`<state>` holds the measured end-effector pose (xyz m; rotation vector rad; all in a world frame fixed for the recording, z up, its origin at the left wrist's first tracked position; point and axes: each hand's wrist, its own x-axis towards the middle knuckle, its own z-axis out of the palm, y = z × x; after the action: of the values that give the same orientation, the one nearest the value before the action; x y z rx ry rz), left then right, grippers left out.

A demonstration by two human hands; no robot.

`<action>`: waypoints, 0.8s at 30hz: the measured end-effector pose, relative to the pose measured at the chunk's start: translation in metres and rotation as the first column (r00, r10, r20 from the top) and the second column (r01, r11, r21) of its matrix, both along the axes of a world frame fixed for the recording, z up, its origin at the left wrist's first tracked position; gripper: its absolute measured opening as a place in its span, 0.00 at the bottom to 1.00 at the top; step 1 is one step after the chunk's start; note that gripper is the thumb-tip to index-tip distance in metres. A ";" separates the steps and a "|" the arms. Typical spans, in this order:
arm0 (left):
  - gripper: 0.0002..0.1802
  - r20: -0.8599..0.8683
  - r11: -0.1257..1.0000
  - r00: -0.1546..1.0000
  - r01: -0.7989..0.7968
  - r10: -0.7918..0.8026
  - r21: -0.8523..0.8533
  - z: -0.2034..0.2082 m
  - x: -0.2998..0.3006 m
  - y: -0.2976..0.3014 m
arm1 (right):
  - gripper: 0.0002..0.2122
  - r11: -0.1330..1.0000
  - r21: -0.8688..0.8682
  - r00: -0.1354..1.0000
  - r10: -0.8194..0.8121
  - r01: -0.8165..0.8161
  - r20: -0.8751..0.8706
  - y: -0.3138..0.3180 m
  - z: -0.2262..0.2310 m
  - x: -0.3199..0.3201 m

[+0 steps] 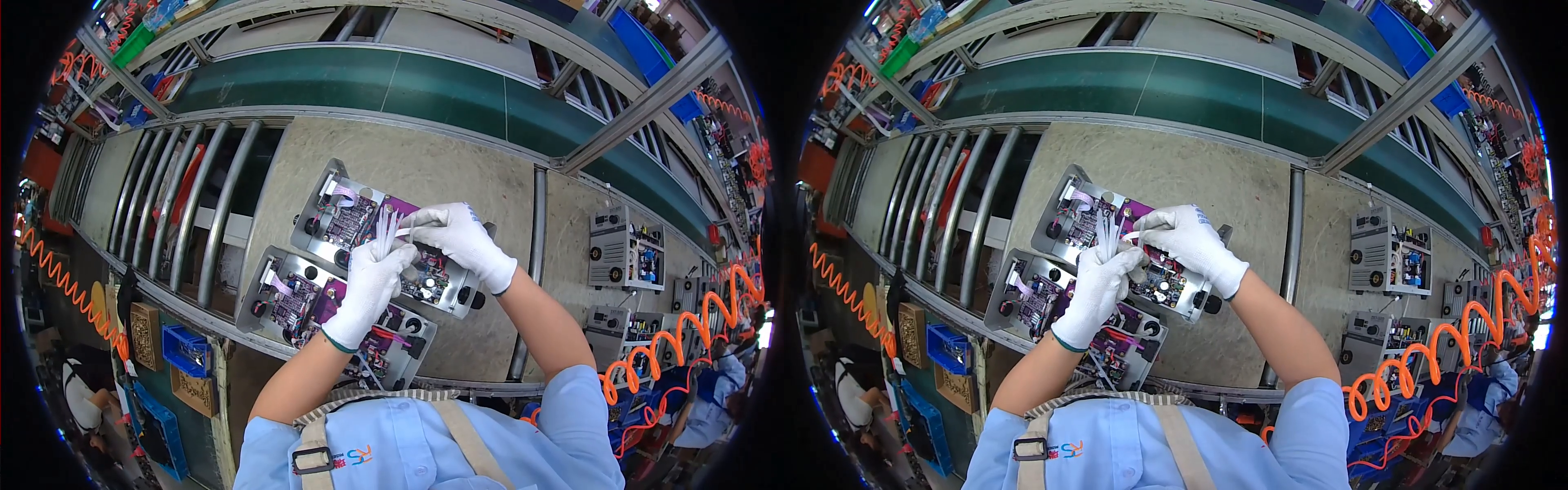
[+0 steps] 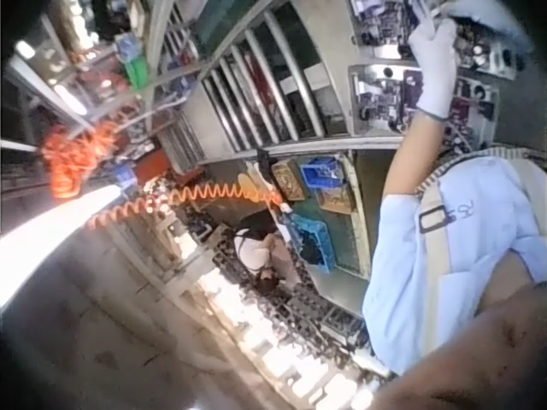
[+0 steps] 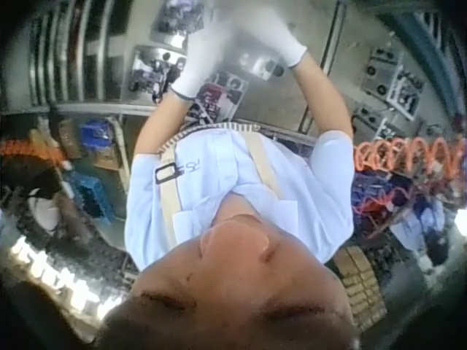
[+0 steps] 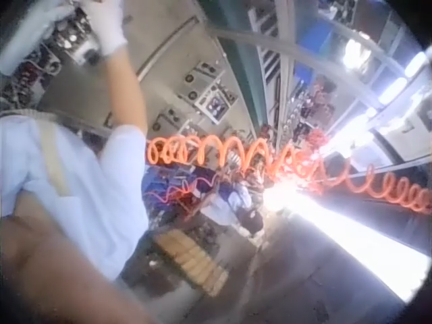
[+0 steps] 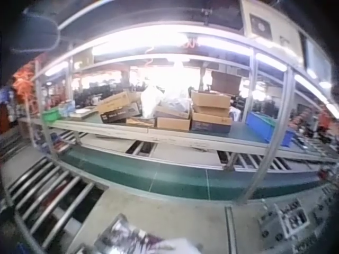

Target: The person assembles electronic circuit boards and electronic components into metal housings, securing them with a pneumatic screwdriver and pliers.

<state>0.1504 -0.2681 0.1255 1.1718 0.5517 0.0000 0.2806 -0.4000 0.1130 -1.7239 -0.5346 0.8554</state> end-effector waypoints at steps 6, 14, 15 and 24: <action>0.09 0.012 1.000 1.000 -0.012 0.012 0.027 0.001 0.011 0.003 | 0.08 0.999 -0.008 0.995 0.032 -0.031 0.098 0.005 0.003 0.004; 0.21 -0.148 0.570 0.985 0.172 -0.089 0.803 0.008 0.011 0.007 | 0.10 0.982 -0.140 0.780 0.183 -0.124 0.598 -0.008 -0.010 -0.004; 0.19 -0.176 0.517 0.979 0.205 -0.107 0.831 0.019 0.007 0.007 | 0.12 0.982 -0.093 0.804 0.187 -0.163 0.564 -0.006 0.004 -0.010; 0.14 0.377 0.615 0.888 -0.146 -0.264 0.775 0.014 -0.018 -0.017 | 0.05 0.987 -0.088 0.795 0.158 -0.132 0.585 -0.009 0.012 -0.017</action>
<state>0.1328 -0.2849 0.1392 1.9981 0.0412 0.5127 0.2639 -0.4091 0.1252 -2.0075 -1.0858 0.4090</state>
